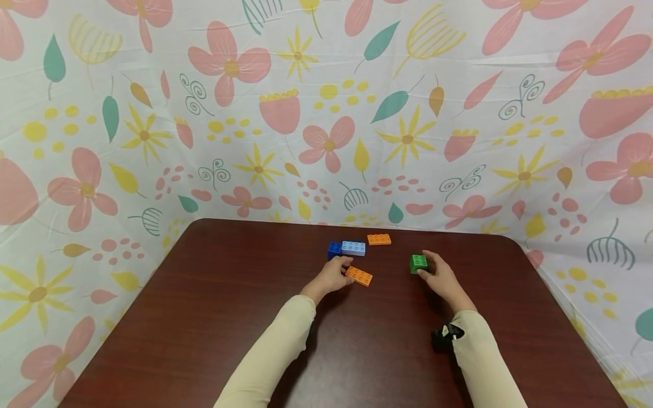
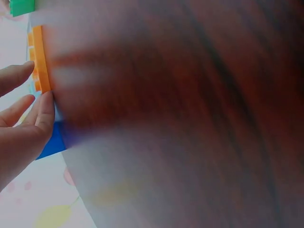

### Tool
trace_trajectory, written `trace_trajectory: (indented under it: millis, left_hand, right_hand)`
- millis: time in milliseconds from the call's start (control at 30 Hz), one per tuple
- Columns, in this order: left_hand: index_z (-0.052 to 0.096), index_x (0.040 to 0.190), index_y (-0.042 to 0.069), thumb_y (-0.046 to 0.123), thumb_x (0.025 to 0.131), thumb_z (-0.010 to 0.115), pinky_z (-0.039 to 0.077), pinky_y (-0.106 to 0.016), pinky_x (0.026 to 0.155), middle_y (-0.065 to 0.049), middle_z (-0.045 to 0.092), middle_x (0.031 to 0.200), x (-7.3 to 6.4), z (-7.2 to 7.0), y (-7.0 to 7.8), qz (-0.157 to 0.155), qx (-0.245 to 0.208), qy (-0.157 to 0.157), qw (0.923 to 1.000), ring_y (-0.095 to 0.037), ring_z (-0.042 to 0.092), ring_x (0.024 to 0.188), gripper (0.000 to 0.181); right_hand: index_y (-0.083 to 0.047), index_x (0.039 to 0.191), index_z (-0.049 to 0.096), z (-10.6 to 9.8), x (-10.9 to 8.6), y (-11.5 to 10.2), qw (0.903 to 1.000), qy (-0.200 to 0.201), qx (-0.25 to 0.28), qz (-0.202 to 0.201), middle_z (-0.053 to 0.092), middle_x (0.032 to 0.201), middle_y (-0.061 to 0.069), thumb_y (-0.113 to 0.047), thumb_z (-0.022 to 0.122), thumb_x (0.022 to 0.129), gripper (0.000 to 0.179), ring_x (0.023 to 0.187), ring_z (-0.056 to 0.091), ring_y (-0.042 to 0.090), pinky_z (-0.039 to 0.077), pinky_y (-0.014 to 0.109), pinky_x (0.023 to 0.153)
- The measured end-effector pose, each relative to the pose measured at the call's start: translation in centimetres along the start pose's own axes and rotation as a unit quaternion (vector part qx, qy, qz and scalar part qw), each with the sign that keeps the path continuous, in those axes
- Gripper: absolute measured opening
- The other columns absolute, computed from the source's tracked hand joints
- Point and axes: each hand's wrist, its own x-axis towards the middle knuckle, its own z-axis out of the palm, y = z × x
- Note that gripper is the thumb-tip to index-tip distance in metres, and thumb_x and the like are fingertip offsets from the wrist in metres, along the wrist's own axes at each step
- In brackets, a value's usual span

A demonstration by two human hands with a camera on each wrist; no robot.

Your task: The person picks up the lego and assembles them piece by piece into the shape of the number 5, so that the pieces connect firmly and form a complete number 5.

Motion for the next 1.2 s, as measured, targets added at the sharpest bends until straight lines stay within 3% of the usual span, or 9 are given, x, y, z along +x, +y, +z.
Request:
trace_trajectory:
  millis: [233, 733, 967, 1200]
  left_hand:
    - [0.057, 0.130, 0.001, 0.000, 0.086, 0.070, 0.050, -0.034, 0.088, -0.012, 0.051, 0.114, 0.5, 0.1, -0.7, -0.004, -0.010, 0.010, 0.9999, -0.024, 0.056, 0.103, 0.046]
    - [0.067, 0.112, 0.004, 0.000, 0.083, 0.073, 0.049, -0.031, 0.085, -0.007, 0.049, 0.102, 0.7, -0.1, -1.0, -0.010, -0.014, 0.013, 0.9998, -0.018, 0.053, 0.090, 0.030]
    - [0.066, 0.111, 0.006, 0.002, 0.083, 0.073, 0.049, -0.031, 0.084, -0.005, 0.051, 0.101, 0.7, -0.3, -1.2, -0.011, -0.028, 0.010, 0.9995, -0.016, 0.053, 0.089, 0.029]
    - [0.066, 0.109, 0.002, 0.000, 0.082, 0.074, 0.051, -0.030, 0.079, -0.007, 0.057, 0.099, 0.8, -0.5, -1.7, 0.007, -0.044, 0.014, 0.9989, -0.017, 0.056, 0.086, 0.029]
  right_hand:
    - [0.010, 0.143, 0.029, 0.0, 0.0, 0.2, 0.9999, 0.004, -0.005, 0.016, 0.036, 0.138, 0.038, -0.002, 0.052, 0.097, 0.053, 0.125, 0.039, 0.052, 0.039, 0.059, 0.097]
    - [0.006, 0.139, 0.038, 0.1, -0.1, 0.2, 0.9993, 0.023, -0.010, 0.029, 0.042, 0.135, 0.035, -0.005, 0.054, 0.097, 0.046, 0.122, 0.044, 0.049, 0.041, 0.057, 0.095]
    - [0.005, 0.138, 0.041, 0.1, -0.2, 0.4, 0.9988, 0.034, 0.001, 0.036, 0.046, 0.133, 0.033, -0.008, 0.057, 0.097, 0.046, 0.121, 0.046, 0.048, 0.042, 0.056, 0.094]
    - [0.003, 0.138, 0.042, 0.2, -0.2, 0.5, 0.9982, 0.040, 0.015, 0.042, 0.047, 0.132, 0.031, -0.008, 0.058, 0.097, 0.046, 0.121, 0.046, 0.047, 0.043, 0.056, 0.094]
